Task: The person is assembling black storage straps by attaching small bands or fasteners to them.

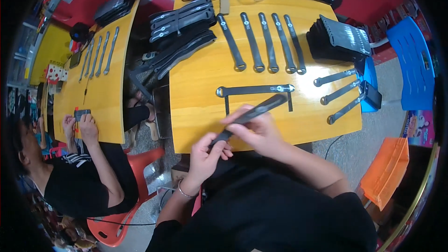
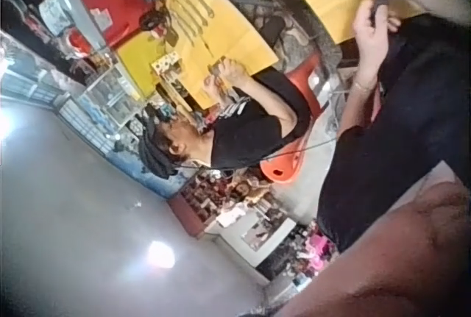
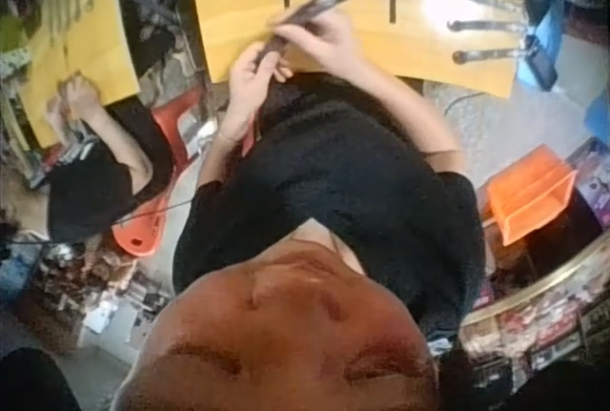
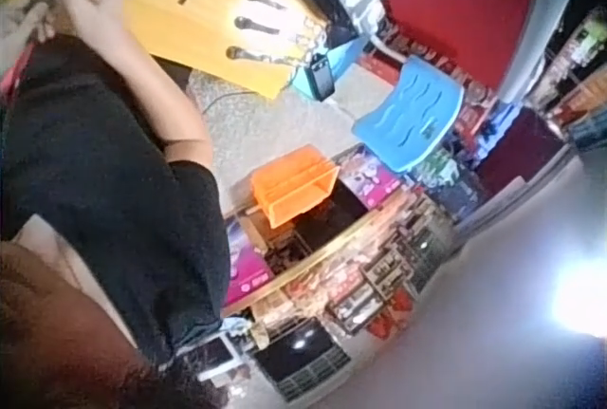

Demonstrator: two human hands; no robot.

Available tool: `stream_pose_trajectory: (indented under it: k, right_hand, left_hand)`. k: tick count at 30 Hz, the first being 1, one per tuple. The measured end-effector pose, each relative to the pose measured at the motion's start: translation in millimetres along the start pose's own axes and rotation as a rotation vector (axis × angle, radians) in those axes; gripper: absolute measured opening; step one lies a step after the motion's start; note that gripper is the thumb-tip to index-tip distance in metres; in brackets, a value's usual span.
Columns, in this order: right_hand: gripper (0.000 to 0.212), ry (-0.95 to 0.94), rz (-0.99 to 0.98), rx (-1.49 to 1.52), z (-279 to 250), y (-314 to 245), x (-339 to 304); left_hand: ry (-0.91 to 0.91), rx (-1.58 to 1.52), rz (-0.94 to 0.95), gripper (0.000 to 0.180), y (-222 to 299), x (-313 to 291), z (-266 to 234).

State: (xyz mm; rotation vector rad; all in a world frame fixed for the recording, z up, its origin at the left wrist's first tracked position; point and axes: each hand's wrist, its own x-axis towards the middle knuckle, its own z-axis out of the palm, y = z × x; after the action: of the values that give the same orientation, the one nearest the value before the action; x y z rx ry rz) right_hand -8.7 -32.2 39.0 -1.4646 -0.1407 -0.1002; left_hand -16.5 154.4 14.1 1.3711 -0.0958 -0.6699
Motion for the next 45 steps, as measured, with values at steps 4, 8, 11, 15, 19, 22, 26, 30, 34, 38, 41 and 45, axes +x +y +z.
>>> stream_pose_trajectory:
  k: [4,8,11,15,19,22,26,30,34,38,41,45]
  right_hand:
    - [0.014,0.133,0.219,-0.003,-61,-10,-34]
    - [0.016,0.323,0.271,-0.055,-106,-4,-53]
    - [0.019,0.361,0.317,-0.113,-115,-1,-49]
    - [0.022,0.366,0.296,-0.275,-122,6,-34]
    - [0.020,0.407,0.357,-0.305,-125,14,-23]
    - [0.018,0.460,0.405,-0.240,-126,19,-15]
    - [0.013,0.489,0.418,-0.169,-131,28,-14]
    - [0.014,0.479,0.447,-0.213,-131,26,-11]
    - [0.012,0.479,0.409,-0.223,-129,27,-12]
    - [0.012,0.489,0.357,-0.245,-129,32,-11]
    - [0.011,0.511,0.351,-0.304,-130,31,-7]
    - [0.011,0.503,0.349,-0.275,-132,35,-8]
  left_hand:
    - [-0.096,0.283,0.144,0.014,12,24,15]
    - [-0.092,0.423,0.221,0.016,20,42,20]
    - [0.021,0.262,0.015,0.016,24,53,15]
    - [0.124,0.120,0.157,0.014,16,78,3]
    - [0.171,0.231,0.145,0.014,20,93,-5]
    - [0.258,0.208,0.112,0.014,19,101,-9]
    - [0.251,0.160,0.100,0.014,15,107,-14]
    - [0.252,0.180,0.077,0.013,14,108,-15]
    - [0.257,0.234,0.094,0.013,13,108,-17]
    - [0.299,0.231,0.158,0.010,12,113,-15]
    - [0.294,0.235,0.166,0.010,10,116,-14]
    - [0.307,0.264,0.158,0.010,8,118,-14]
